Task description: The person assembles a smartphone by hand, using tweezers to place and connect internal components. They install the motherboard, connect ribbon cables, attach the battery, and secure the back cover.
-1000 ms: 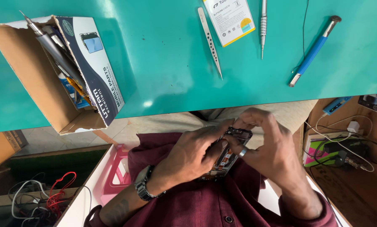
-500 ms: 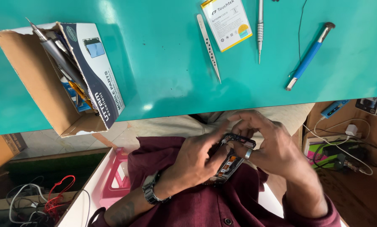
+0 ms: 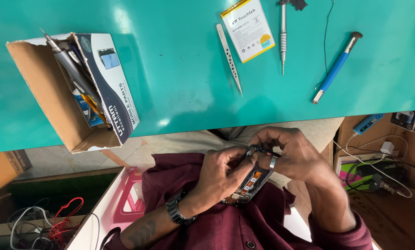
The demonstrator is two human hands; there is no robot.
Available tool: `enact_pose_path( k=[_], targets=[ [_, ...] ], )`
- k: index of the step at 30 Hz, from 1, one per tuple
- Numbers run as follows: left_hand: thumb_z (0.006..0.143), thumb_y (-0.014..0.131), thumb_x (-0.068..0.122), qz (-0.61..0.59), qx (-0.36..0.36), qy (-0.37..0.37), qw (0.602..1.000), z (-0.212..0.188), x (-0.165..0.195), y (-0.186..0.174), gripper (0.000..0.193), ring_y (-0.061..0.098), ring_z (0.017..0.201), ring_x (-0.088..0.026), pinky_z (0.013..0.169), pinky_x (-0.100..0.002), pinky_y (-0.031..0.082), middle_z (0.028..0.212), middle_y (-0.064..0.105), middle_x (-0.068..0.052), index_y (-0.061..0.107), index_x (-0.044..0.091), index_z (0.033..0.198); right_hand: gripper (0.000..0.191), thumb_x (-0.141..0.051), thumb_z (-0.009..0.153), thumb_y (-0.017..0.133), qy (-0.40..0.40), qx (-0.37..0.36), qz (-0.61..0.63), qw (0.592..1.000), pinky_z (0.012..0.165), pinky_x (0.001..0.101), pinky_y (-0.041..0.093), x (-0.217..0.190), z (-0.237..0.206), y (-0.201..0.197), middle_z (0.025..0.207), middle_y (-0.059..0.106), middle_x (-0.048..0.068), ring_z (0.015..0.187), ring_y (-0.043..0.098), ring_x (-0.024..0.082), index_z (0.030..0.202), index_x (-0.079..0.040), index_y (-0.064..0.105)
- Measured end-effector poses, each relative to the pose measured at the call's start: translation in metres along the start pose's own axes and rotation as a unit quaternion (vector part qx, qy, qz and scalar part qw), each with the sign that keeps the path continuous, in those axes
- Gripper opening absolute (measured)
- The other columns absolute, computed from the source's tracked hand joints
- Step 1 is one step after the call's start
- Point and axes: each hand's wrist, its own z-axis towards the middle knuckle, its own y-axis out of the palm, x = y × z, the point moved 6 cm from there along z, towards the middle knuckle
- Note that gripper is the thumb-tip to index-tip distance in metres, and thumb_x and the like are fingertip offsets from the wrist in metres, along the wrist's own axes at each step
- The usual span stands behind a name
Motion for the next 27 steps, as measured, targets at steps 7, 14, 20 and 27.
enact_pose_path(
  k=[7, 14, 20, 27],
  targets=[
    [0.100, 0.070, 0.023, -0.025, 0.055, 0.082, 0.995, 0.006, -0.008, -0.017, 0.020, 0.066, 0.055, -0.006, 0.044, -0.023, 0.053, 0.077, 0.077, -0.007, 0.075, 0.006, 0.090, 0.041, 0.018, 0.075, 0.056, -0.186, 0.142, -0.130, 0.963, 0.072, 0.0317, 0.058, -0.054, 0.025, -0.069, 0.098, 0.070, 0.009, 0.085, 0.071, 0.017, 0.112, 0.003, 0.064],
    [0.102, 0.069, 0.018, -0.087, 0.102, 0.086, 0.987, 0.013, 0.014, -0.045, 0.019, 0.045, 0.052, -0.001, 0.043, -0.021, 0.035, 0.066, 0.060, 0.002, 0.071, 0.002, 0.091, 0.027, 0.008, 0.093, 0.084, -0.352, 0.357, -0.381, 0.777, 0.072, 0.0346, 0.059, -0.103, 0.095, -0.122, 0.119, 0.061, 0.023, 0.091, 0.068, 0.028, 0.108, 0.006, 0.062],
    [0.104, 0.064, 0.012, -0.121, 0.093, 0.104, 0.983, 0.018, 0.047, -0.064, 0.024, 0.055, 0.065, -0.001, 0.054, -0.019, 0.044, 0.079, 0.069, 0.000, 0.068, -0.001, 0.123, 0.014, 0.007, 0.101, 0.072, -0.294, 0.347, -0.216, 0.864, 0.083, 0.0302, 0.059, -0.077, 0.069, -0.144, 0.101, 0.071, 0.011, 0.093, 0.072, 0.016, 0.111, 0.009, 0.063],
    [0.104, 0.065, 0.008, -0.074, 0.067, 0.144, 0.984, 0.019, 0.067, -0.070, 0.045, 0.064, 0.081, -0.003, 0.071, -0.020, 0.055, 0.102, 0.077, -0.007, 0.056, 0.002, 0.148, 0.031, -0.013, 0.105, 0.073, -0.359, 0.305, 0.128, 0.873, 0.074, 0.0303, 0.062, -0.071, -0.011, -0.112, 0.092, 0.067, 0.007, 0.078, 0.071, 0.015, 0.127, -0.002, 0.055]
  ],
)
